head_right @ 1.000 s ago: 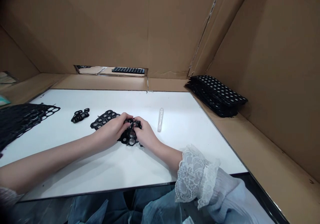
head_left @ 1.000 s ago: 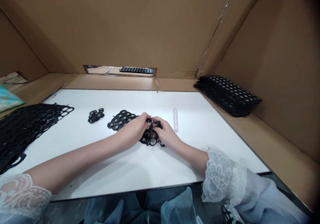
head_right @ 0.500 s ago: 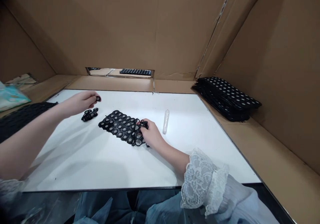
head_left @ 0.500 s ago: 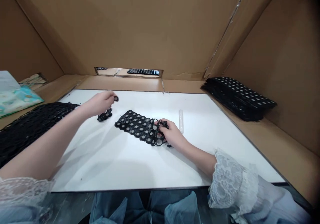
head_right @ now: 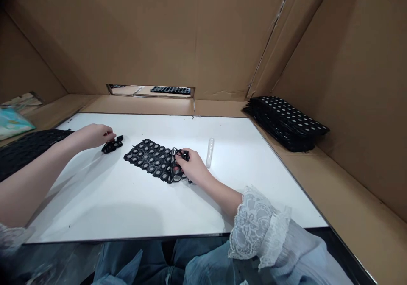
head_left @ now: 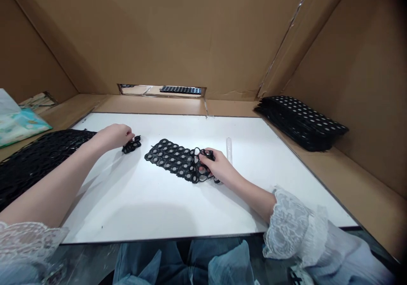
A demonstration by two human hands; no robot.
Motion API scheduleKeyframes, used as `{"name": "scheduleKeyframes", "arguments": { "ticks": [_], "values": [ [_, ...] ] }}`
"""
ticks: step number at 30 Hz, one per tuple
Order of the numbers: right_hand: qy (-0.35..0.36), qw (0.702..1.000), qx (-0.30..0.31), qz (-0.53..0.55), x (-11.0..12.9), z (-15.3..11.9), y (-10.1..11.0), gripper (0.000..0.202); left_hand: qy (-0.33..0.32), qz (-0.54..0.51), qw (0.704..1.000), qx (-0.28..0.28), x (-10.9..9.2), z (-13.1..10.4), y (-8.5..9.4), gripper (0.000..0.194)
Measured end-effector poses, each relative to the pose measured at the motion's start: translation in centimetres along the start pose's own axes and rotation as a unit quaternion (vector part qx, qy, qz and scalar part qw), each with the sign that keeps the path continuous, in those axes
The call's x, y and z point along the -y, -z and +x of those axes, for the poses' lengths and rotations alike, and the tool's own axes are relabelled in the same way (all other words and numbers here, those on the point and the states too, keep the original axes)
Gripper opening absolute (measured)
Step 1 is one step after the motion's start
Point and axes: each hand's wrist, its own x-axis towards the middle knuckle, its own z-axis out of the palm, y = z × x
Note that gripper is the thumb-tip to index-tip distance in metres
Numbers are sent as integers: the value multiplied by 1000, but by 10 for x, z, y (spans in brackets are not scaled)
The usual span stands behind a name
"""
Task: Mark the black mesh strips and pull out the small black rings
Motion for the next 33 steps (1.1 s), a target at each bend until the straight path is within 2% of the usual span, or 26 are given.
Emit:
{"name": "scheduleKeyframes", "arguments": {
  "ticks": [3,5,7,10,12,14,16,18,19,22,24,27,31,33],
  "values": [
    [-4,1000,-5,-11,0,0,0,12,17,8,999,-29,3,-3,-1,31],
    [-23,999,-5,-27,2,0,0,15,21,-6,997,-69,2,-5,-2,38],
    [-46,998,3,-39,6,-1,0,19,-23,-31,994,-104,-1,-5,-3,42],
    [-57,998,26,-16,11,-3,2,25,-119,-33,987,-98,-5,-1,-10,40],
    [-50,997,55,0,13,-4,5,26,-128,-13,988,-84,-7,1,-13,37],
    [-47,995,92,0,13,-3,8,26,-120,-4,987,-103,-13,-2,-13,37],
    [-54,992,112,-7,11,-2,12,24,-145,-20,979,-145,-28,-13,-9,35],
    [-66,992,110,-12,8,0,14,21,-197,-66,963,-171,-55,-34,-5,33],
    [-71,992,104,-14,7,0,14,20,-215,-91,959,-160,-72,-47,-5,34],
    [-69,993,95,-6,6,0,11,16,-233,-168,957,-42,-123,-83,-11,40],
    [-60,994,92,8,7,-2,7,13,-244,-196,950,-6,-147,-98,-20,46],
    [-47,996,74,19,7,-5,1,10,-245,-256,935,-15,-160,-105,-31,31],
    [-11,997,66,26,1,-4,-6,13,-264,-349,899,-24,-160,-104,-36,15],
    [3,998,66,22,-1,-4,-7,13,-250,-345,904,-45,-159,-102,-35,14]
  ]
}}
